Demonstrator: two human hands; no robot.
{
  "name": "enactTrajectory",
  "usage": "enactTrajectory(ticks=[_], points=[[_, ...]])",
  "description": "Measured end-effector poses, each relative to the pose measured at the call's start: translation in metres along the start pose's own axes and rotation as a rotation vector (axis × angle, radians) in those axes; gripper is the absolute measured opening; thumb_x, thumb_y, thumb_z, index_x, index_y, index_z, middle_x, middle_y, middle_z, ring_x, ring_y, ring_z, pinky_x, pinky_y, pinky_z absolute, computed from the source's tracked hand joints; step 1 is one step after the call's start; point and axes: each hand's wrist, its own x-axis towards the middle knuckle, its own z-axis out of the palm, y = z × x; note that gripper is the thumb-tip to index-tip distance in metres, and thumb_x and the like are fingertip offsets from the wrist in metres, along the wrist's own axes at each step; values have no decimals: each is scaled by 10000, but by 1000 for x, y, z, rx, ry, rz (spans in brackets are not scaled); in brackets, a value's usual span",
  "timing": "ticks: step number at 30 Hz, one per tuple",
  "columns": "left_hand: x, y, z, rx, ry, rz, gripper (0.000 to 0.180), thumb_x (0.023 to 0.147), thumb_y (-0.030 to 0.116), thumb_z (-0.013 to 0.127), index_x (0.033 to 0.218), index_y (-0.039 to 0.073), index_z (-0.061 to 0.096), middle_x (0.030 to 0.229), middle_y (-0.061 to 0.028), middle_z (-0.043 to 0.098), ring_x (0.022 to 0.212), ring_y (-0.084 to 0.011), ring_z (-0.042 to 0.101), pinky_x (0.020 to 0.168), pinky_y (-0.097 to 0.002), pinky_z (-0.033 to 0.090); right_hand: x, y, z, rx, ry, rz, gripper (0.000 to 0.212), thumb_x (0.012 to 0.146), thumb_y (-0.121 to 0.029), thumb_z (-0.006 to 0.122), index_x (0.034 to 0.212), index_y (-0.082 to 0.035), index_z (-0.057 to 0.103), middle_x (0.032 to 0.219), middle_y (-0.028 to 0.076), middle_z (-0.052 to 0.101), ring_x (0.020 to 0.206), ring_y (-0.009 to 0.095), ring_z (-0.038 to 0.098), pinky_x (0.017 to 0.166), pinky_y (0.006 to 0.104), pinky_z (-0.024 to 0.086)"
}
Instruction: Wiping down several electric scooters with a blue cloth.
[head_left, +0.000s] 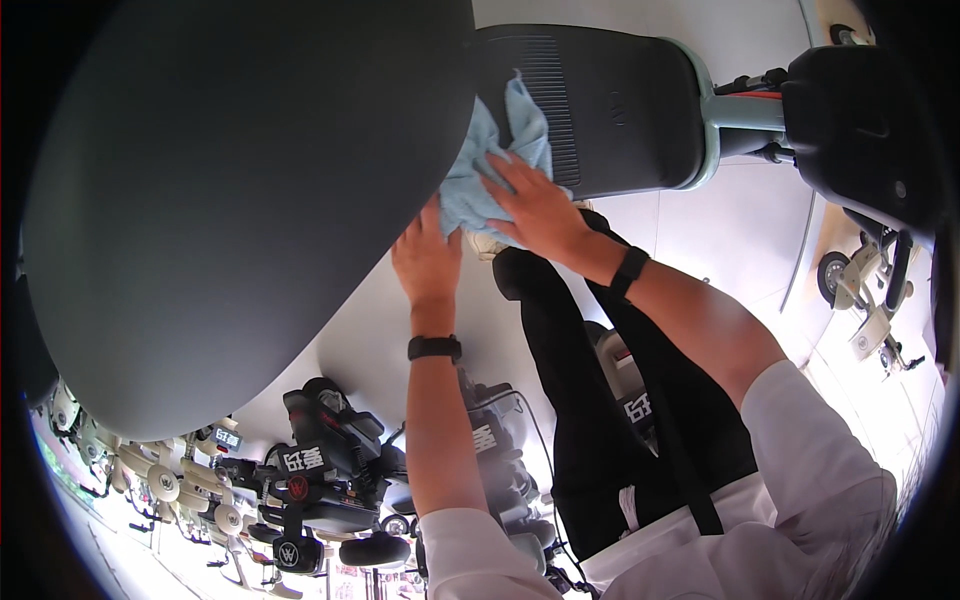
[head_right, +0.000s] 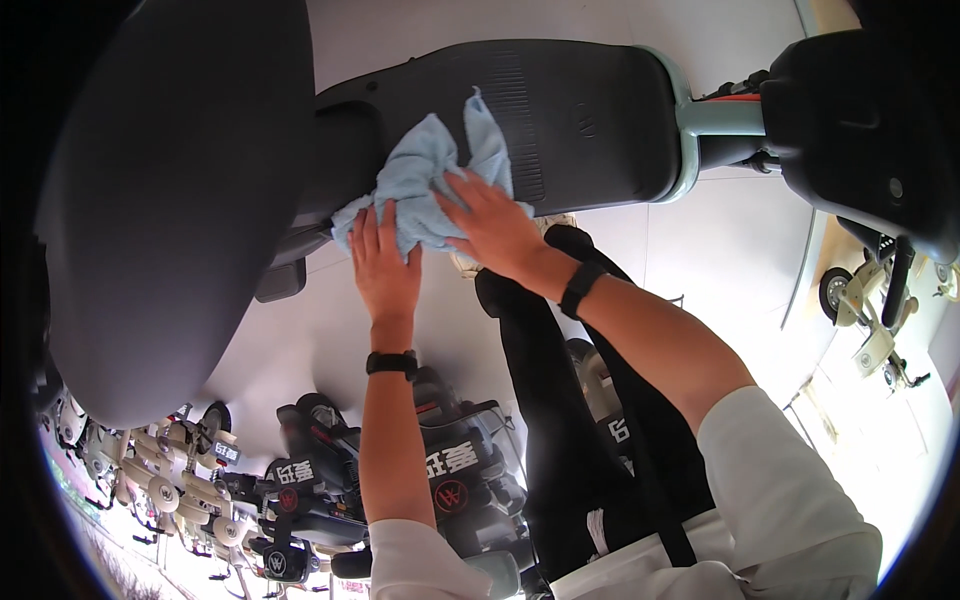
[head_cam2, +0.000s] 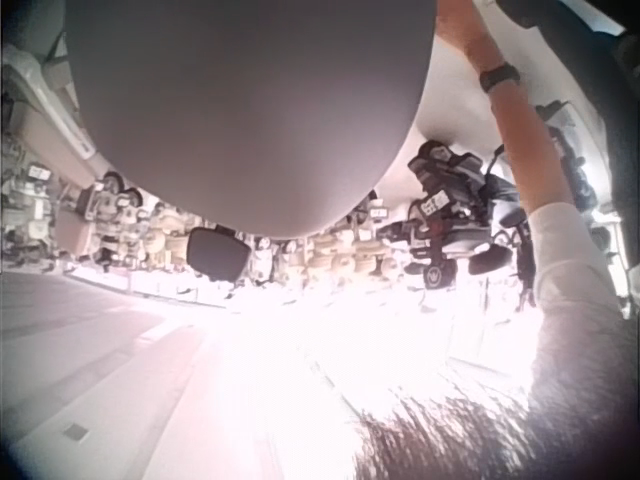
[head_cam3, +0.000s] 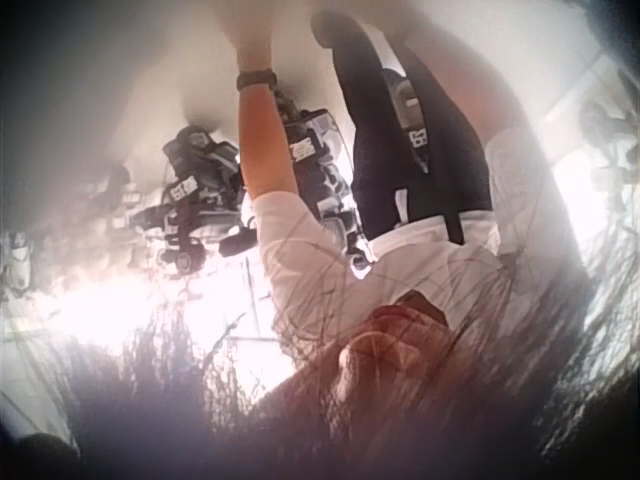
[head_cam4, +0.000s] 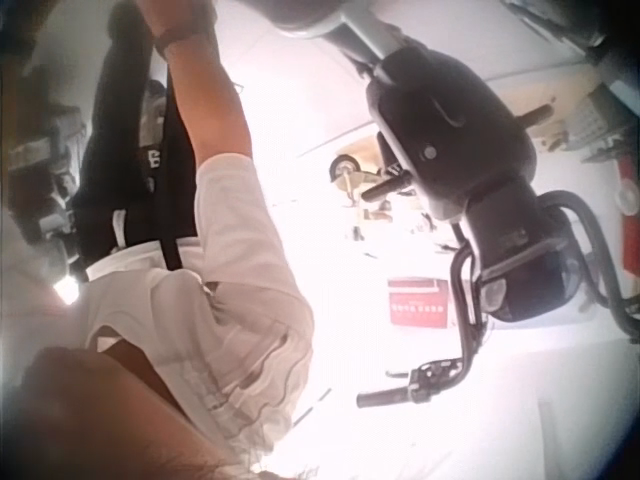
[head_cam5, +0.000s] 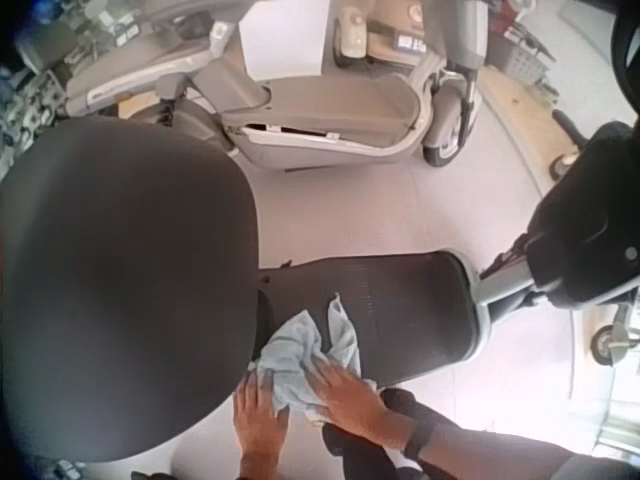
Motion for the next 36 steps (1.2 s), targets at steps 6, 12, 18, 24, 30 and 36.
enactTrajectory(ticks=[6,12,18,24,30,36], points=[[-4,-16,4,98,143,-74,750,791,61,777,1474,90,467,1470,-176,509,1431,-405,434,1162,-487,426,22,-38,22,35,44,39,735,825,-228,809,1487,-117,512,1563,119,422,1470,361,381,1104,451,445],[-14,29,31,73,18,115,730,786,-29,749,1454,88,479,1573,-164,412,1480,-409,374,1161,-461,444,-20,8,-14,-25,-65,148,796,861,-152,774,1568,-164,408,1601,111,378,1459,375,403,1146,445,442],[-23,-1,16,108,4,88,703,814,-81,675,1443,194,524,1621,-104,392,1482,-397,381,1157,-487,440,-36,-3,-16,-64,-104,276,821,837,-98,780,1566,-223,424,1597,126,384,1462,390,402,1151,467,441],[-34,1,13,-107,218,-373,672,820,-104,635,1443,121,524,1609,-143,413,1479,-402,387,1144,-514,442,1,-53,14,110,-39,16,696,746,-25,774,1405,-114,568,1558,112,435,1447,354,423,1101,439,485],[-24,66,46,-85,67,-76,550,880,-8,606,1418,92,554,1551,-144,475,1473,-394,383,1204,-538,344,-52,6,-11,27,-68,226,707,813,-71,761,1469,-95,498,1590,107,401,1467,366,401,1147,426,447],[-23,169,101,-250,-160,232,443,942,83,556,1381,108,607,1522,-116,522,1477,-356,391,1233,-500,301,-139,86,-67,-36,-54,598,767,825,-2,720,1528,-76,422,1578,180,401,1390,418,471,1068,441,515]])
